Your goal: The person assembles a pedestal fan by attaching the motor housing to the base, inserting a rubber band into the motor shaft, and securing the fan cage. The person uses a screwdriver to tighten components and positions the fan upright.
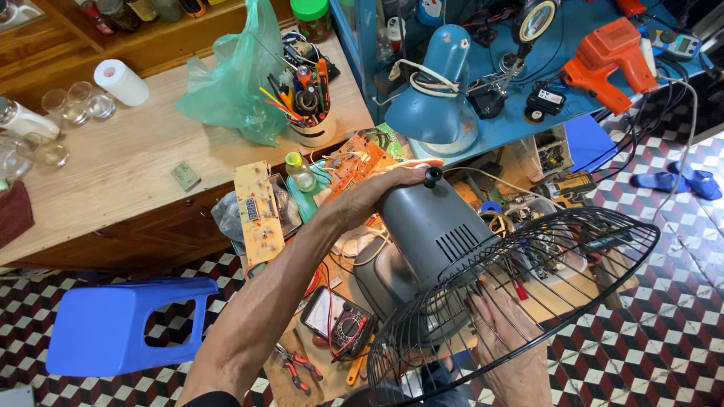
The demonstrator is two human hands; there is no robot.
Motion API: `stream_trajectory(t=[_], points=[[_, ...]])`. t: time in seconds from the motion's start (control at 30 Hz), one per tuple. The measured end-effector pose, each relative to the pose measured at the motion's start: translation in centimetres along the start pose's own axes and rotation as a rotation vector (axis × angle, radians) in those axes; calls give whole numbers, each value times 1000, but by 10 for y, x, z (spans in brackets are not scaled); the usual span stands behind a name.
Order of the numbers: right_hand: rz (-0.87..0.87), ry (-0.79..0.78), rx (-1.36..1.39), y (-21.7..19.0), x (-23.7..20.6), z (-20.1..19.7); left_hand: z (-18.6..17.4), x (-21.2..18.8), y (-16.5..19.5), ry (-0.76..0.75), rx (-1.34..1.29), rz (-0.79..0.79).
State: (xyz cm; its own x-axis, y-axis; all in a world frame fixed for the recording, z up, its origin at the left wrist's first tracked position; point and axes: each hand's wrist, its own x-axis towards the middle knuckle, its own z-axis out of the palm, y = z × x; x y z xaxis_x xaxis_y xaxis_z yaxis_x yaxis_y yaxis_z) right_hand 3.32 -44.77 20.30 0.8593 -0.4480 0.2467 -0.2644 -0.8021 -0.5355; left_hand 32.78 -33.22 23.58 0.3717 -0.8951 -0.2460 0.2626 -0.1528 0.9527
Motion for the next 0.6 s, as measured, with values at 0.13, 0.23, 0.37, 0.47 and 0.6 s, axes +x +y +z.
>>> stream_trajectory(t=[0.13,0.23,0.37,0.47,0.6], points=[[-56,-11,-64,7,-2,2,-5,5,-7,2,-24,-22],[-85,-18,-98,11,-1,3,-6,8,-12,26,-24,-52],[-115,-14,-111,10,0,4,-5,8,-12,41,-46,-77],[-12,-30,-51,3,-1,4,-1,0,-10,84,-49,-36],[100,-50,52,-1,-3,5,7,-13,-9,215,82,119]])
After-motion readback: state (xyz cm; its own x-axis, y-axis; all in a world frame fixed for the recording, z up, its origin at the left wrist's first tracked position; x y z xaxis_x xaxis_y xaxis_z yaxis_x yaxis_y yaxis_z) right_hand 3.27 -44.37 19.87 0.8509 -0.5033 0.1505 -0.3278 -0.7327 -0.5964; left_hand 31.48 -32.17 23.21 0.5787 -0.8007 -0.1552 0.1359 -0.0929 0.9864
